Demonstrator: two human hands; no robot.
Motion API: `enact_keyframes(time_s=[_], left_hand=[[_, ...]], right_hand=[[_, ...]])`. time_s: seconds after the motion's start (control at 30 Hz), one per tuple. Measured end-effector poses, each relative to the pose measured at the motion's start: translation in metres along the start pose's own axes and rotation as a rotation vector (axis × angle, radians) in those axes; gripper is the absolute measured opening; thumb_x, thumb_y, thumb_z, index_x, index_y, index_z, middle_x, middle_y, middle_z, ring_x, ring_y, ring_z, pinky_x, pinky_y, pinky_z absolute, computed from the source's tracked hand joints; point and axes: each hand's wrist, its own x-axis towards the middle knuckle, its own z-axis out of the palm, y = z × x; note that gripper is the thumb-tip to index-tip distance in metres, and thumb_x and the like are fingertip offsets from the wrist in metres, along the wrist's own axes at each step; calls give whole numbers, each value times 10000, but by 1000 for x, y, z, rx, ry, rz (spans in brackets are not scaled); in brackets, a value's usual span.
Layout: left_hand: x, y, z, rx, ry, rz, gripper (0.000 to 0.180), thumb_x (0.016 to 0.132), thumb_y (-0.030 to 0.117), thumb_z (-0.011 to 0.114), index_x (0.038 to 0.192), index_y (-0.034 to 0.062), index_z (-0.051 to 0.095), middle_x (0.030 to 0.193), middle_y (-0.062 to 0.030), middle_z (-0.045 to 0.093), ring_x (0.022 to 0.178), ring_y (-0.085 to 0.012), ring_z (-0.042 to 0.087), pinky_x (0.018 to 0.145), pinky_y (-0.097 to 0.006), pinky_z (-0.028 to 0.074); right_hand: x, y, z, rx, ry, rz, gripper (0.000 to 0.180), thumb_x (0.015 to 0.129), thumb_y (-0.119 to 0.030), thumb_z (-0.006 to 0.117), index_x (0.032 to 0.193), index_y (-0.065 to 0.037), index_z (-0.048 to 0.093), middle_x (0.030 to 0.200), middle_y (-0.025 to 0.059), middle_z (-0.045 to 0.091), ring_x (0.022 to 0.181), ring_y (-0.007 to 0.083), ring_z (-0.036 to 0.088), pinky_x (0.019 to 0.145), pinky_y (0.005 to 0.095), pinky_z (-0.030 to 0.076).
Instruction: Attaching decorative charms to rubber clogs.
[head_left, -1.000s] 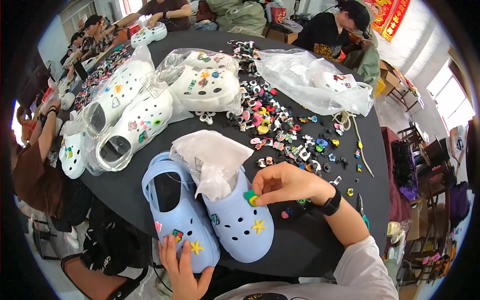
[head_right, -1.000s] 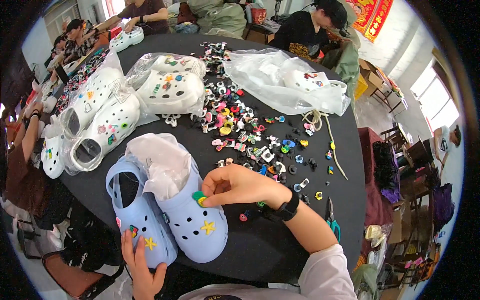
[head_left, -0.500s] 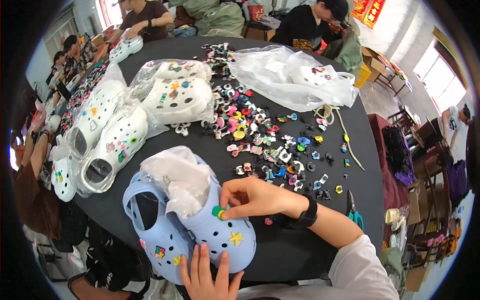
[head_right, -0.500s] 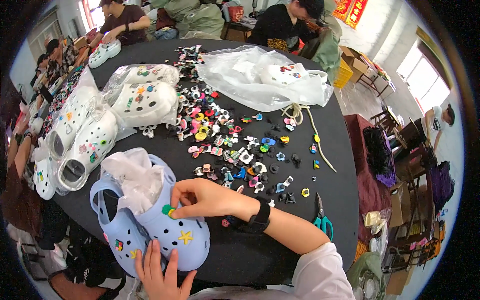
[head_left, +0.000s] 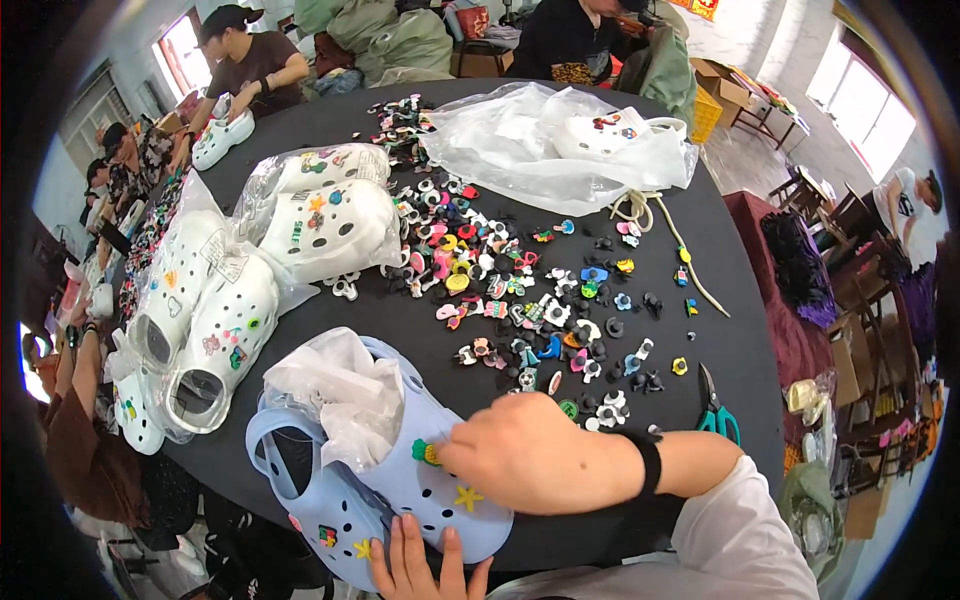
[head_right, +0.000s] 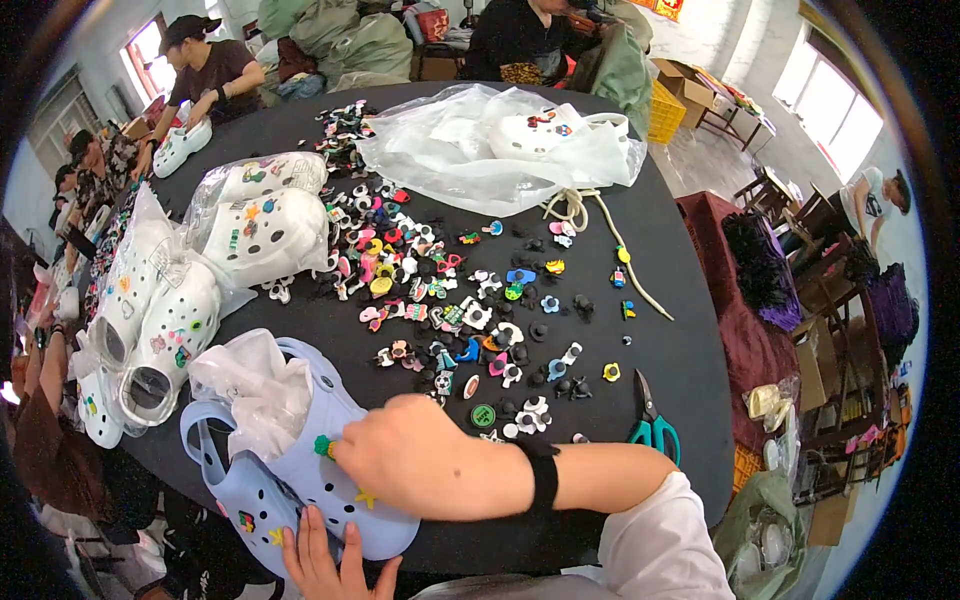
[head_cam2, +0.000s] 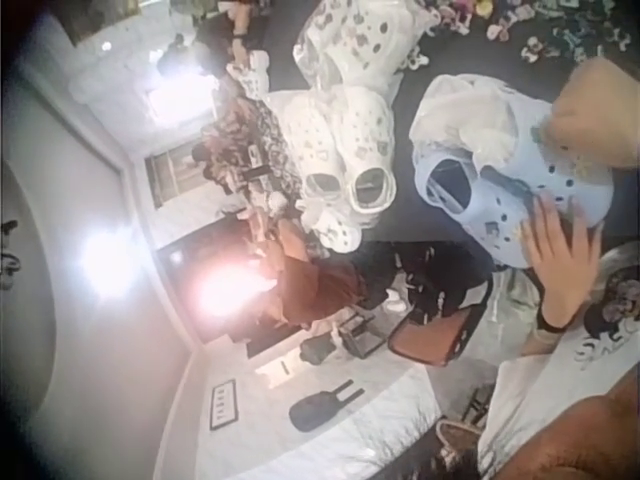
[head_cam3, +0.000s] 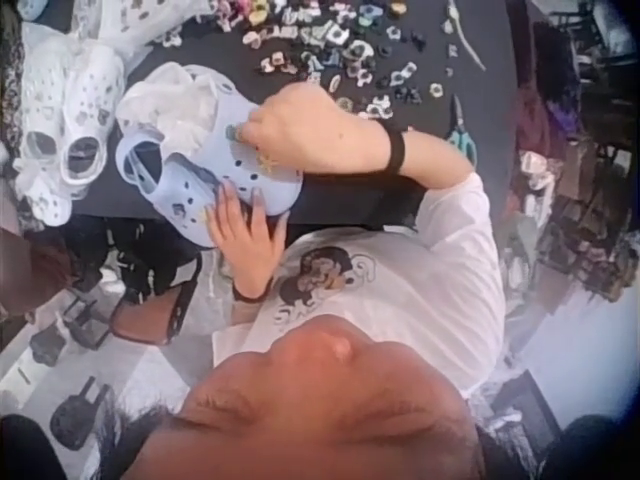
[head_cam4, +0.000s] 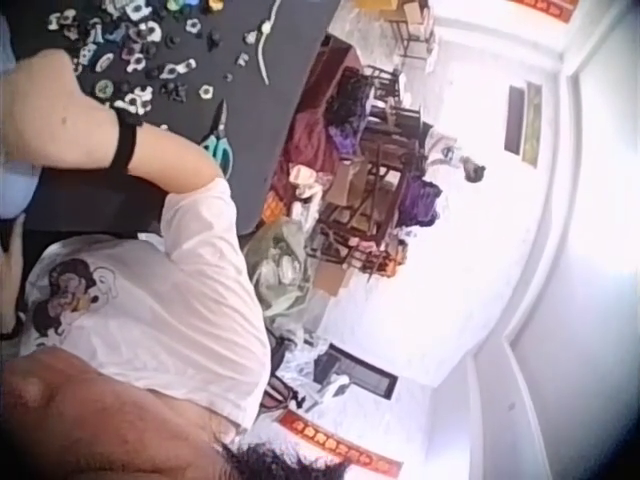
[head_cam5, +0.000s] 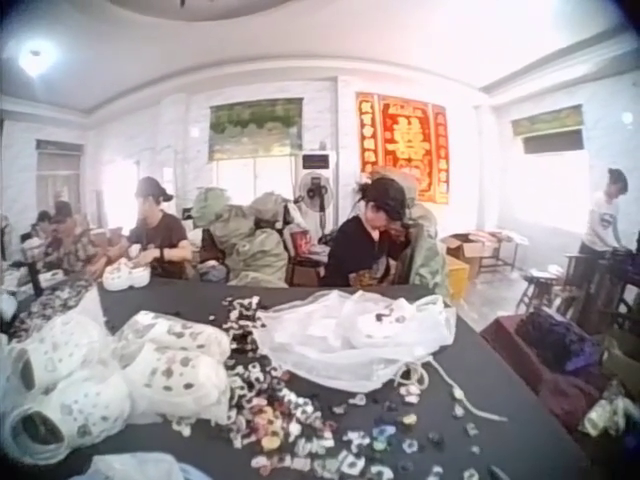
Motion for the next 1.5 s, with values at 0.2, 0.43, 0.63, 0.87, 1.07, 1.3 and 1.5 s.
enact_keyframes(time_s=[0.2,0.43,0.63,0.87,1.07,1.3,1.5], left_hand=[[-1,-2,1,-11,16,3,560,847,315,688,1314,56,519,1389,-313,441,1268,-474,448,1070,-608,308],[1,1,-3,13,0,-3,560,842,310,694,1305,45,526,1383,-322,441,1258,-483,453,1065,-611,312],[1,6,-1,32,18,27,562,837,313,696,1299,38,535,1387,-320,439,1263,-481,445,1062,-622,307],[-9,-3,8,86,-28,-31,564,848,358,681,1307,60,543,1392,-284,465,1253,-445,483,1064,-594,307],[-10,-7,2,-27,12,3,469,805,309,736,1209,101,623,1327,-221,563,1227,-351,550,1061,-505,350],[-35,-8,1,-160,25,20,400,769,223,784,1144,128,684,1313,-115,605,1180,-240,592,1037,-387,368],[-34,-9,3,-141,28,44,445,776,229,781,1191,134,650,1334,-111,589,1180,-229,590,1045,-381,357]], right_hand=[[-12,-23,10,-224,-107,-63,514,790,-151,607,1226,118,573,703,29,541,573,155,565,510,285,427],[-6,-8,4,-103,-219,-36,468,802,-181,605,1175,102,613,712,42,591,579,182,602,522,303,444],[-17,-8,2,-71,-170,-56,468,815,-174,600,1204,88,608,716,35,624,608,201,638,522,307,445],[-13,-18,-64,-248,-366,35,103,718,-146,644,723,-45,664,661,107,634,593,243,657,453,371,466],[-16,94,-45,-648,-2,425,146,828,-242,659,880,-106,668,768,97,678,739,291,683,640,422,525],[-13,134,-27,-434,-115,488,193,830,-220,674,990,-122,717,895,76,636,870,296,661,738,424,520],[-14,134,-30,-392,-118,513,170,813,-223,694,944,-118,719,913,71,627,878,295,651,738,407,511]])
